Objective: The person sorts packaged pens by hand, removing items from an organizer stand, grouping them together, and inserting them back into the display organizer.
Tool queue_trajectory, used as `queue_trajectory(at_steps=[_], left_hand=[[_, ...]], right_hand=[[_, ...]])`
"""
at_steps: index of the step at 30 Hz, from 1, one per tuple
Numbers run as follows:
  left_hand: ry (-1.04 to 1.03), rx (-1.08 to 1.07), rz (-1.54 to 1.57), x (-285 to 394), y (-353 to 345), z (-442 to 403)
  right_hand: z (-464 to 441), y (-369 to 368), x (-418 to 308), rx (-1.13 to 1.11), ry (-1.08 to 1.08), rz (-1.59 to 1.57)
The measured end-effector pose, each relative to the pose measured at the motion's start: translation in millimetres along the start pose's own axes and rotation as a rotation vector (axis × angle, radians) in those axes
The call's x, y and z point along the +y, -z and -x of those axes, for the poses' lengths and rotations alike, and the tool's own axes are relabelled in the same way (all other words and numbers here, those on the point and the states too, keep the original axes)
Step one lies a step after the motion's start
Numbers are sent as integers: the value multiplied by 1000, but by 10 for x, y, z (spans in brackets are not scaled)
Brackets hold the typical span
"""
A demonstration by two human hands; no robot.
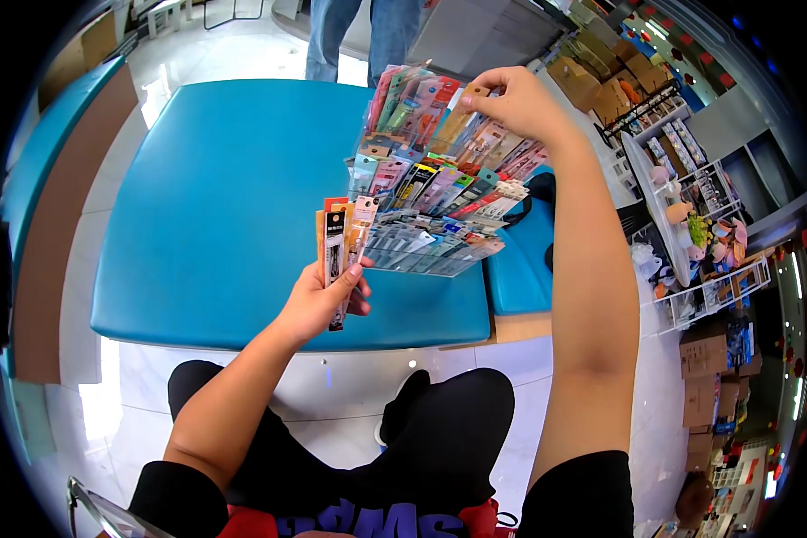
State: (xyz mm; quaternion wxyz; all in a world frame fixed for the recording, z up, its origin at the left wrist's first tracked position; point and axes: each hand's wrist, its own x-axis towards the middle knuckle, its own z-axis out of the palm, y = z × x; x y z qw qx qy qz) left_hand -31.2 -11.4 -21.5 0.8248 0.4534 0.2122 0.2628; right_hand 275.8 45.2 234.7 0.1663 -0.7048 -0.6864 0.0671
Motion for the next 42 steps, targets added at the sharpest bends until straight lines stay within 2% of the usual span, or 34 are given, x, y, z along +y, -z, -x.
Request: queue_trajectory(at_steps=[4, 7, 13, 18, 22, 25, 27, 29, 32, 33, 35, 42], left_hand=[[-1, -3, 0, 1, -4, 3], [4, 4, 5, 19, -16, 13], [1, -2, -3, 28, -13, 7], [3, 4, -6, 38, -9, 12], [16, 8, -5, 45, -15, 13], [4, -36, 24, 76, -10, 34], [-5, -115, 32, 111, -1, 45], [-4, -177, 47, 106, 3, 45], [-3, -214, 84, 73, -20, 71], [-13, -209, 91, 103, -44, 87], [-22, -184, 86, 131, -52, 95], [-49, -130, 18, 151, -93, 108]], right_hand=[[-43, 23, 6, -62, 41, 83], [-54, -60, 0, -84, 28, -50], [27, -175, -188, 96, -126, 41], [-21, -229, -42, 221, 72, 189], [27, -206, -103, 518, 297, 392], [370, -239, -495, 514, 274, -32], [838, -550, -1021, -32, -2, -223], [1111, -914, -1083, -257, 160, -97], [1208, -1140, -961, -345, -115, -476], [1230, -1113, -969, -308, -135, -643], [1216, -1039, -884, -336, -237, -686], [1182, -984, -775, -253, -162, -840]])
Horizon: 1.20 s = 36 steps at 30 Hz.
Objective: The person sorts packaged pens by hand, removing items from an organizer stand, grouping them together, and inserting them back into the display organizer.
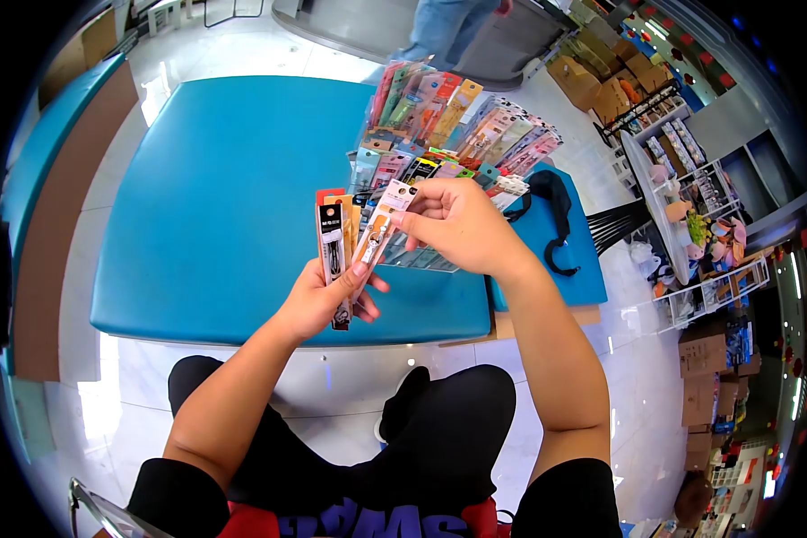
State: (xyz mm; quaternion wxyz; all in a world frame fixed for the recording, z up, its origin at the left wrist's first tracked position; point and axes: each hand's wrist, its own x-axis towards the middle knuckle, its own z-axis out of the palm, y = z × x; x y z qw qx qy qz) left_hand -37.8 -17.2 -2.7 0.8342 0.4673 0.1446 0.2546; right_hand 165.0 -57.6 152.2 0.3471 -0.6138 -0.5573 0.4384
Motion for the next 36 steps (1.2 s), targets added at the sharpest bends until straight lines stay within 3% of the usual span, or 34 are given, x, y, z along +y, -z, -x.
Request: queue_trajectory(at_steps=[3, 9, 11, 14, 17, 21, 25, 26, 29, 31, 34, 36], left_hand=[[11, 5, -9, -24, 11, 4], [40, 26, -60, -35, 4, 5], [18, 49, -88, -22, -1, 21], [-7, 79, -133, 8, 12, 19], [-3, 95, -127, -34, 48, -18], [-16, 95, -88, -34, 30, -35], [12, 71, -95, 56, -30, -2], [19, 64, -94, 51, -28, -7], [38, 42, -81, 23, -6, -22], [47, 25, -63, 8, 20, -26], [58, -12, 157, -24, 49, -17], [86, 19, 127, 22, 35, 6]], right_hand=[[8, 42, -28, 51, 39, 5], [83, 249, -326, -84, -19, 309], [110, 554, -538, 215, 190, 295], [11, 1161, -834, 363, 510, 460], [-155, 1380, -920, 506, 499, 731], [-393, 1385, -820, 380, 369, 830], [-678, 1312, -565, 311, 439, 1050], [-708, 1240, -501, 327, 309, 926], [-835, 1206, -278, 433, 448, 1244], [-819, 1104, -276, 495, 419, 1302], [-815, 1002, -272, 676, 585, 1389], [-723, 918, -357, 849, 741, 1478]])
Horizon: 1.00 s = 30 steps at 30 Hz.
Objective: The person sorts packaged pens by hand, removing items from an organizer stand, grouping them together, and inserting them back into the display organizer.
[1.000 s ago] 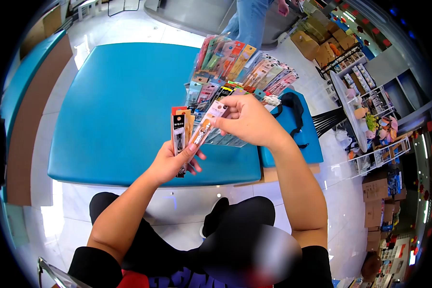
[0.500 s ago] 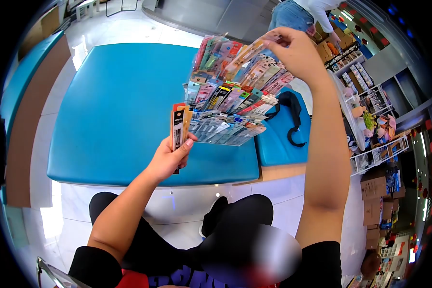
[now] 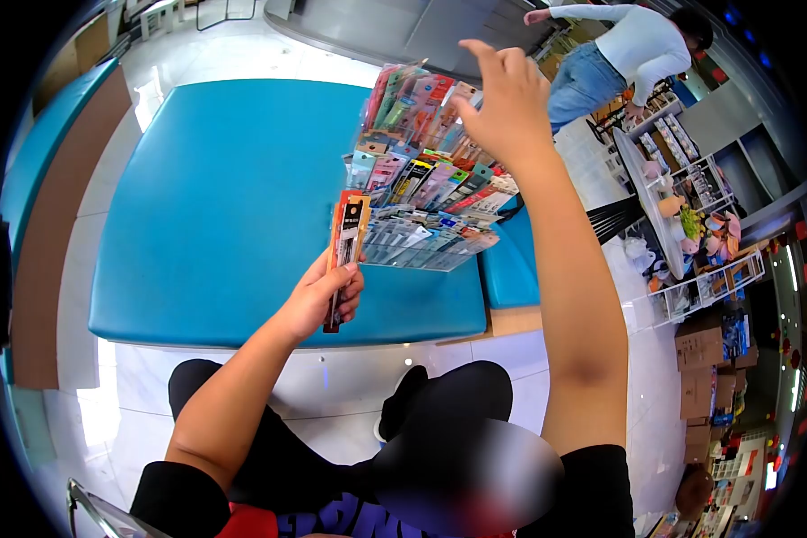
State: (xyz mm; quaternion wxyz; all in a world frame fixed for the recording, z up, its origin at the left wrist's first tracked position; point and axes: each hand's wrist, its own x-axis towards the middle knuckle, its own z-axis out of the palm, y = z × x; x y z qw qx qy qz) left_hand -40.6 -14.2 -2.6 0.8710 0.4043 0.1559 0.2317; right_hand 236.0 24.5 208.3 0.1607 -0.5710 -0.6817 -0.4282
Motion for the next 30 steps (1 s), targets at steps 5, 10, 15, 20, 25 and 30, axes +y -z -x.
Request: queue_trajectory(at_steps=[5, 10, 15, 20, 25, 30], left_hand=[[-64, 20, -39, -13, -1, -38], [-89, -10, -65, -82, -12, -73], [-30, 65, -299, -122, -237, -46], [-82, 65, -345, -403, -146, -211], [-51, 33, -130, -472, -232, -326], [-10, 76, -97, -650, -180, -374]], right_hand=[[382, 468, -772, -400, -320, -654], [1046, 440, -1314, -791, -530, -1231], [1454, 533, -1189, -591, -662, -1292], [2278, 1325, -368, -537, -844, -826], [3820, 3566, 1385, -536, -1467, -55], [4905, 7606, 1662, 329, -1591, 1091]])
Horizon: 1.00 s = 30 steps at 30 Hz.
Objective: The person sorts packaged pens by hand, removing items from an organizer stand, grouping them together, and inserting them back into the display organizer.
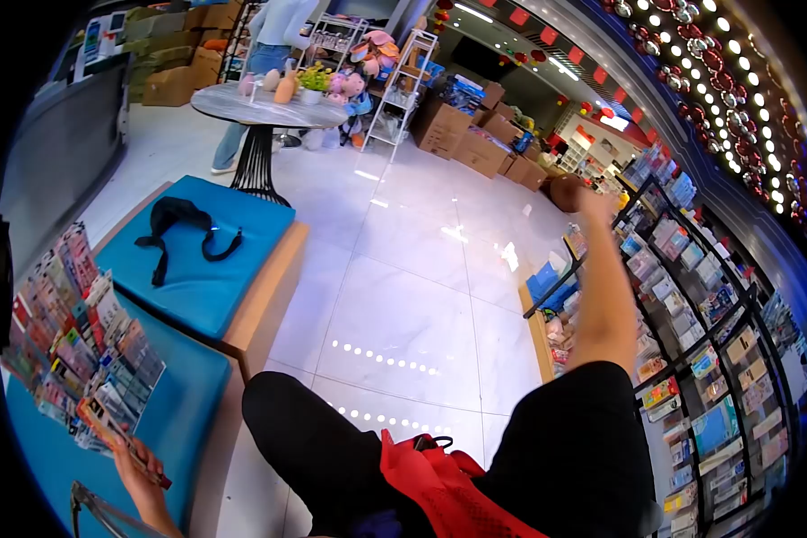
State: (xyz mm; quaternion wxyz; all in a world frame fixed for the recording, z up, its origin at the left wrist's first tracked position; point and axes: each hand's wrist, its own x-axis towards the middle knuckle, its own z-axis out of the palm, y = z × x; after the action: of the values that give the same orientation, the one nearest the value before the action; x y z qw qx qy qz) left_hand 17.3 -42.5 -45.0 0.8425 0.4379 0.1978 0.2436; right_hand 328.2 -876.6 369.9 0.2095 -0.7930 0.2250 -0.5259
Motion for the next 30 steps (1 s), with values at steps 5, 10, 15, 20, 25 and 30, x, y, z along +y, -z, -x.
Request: queue_trajectory(at_steps=[5, 10, 15, 20, 25, 30], left_hand=[[5, 92, -174, -158, 52, -97], [-3, 130, -246, -173, -35, 4], [-17, 94, -234, -148, 141, 101], [-58, 68, -192, 43, 106, 301], [-106, 60, -210, 151, 128, 454], [-90, 27, -306, 315, 230, 556]], right_hand=[[-403, 1411, 633, 582, -266, -454], [-657, 989, 1230, 570, -287, -482], [331, -638, -136, 31, -160, -483], [2885, -1696, -2155, -1248, 79, -731], [5495, -566, -3758, -2323, 828, -644], [6905, 39, -4178, -2078, 1059, -1160]])
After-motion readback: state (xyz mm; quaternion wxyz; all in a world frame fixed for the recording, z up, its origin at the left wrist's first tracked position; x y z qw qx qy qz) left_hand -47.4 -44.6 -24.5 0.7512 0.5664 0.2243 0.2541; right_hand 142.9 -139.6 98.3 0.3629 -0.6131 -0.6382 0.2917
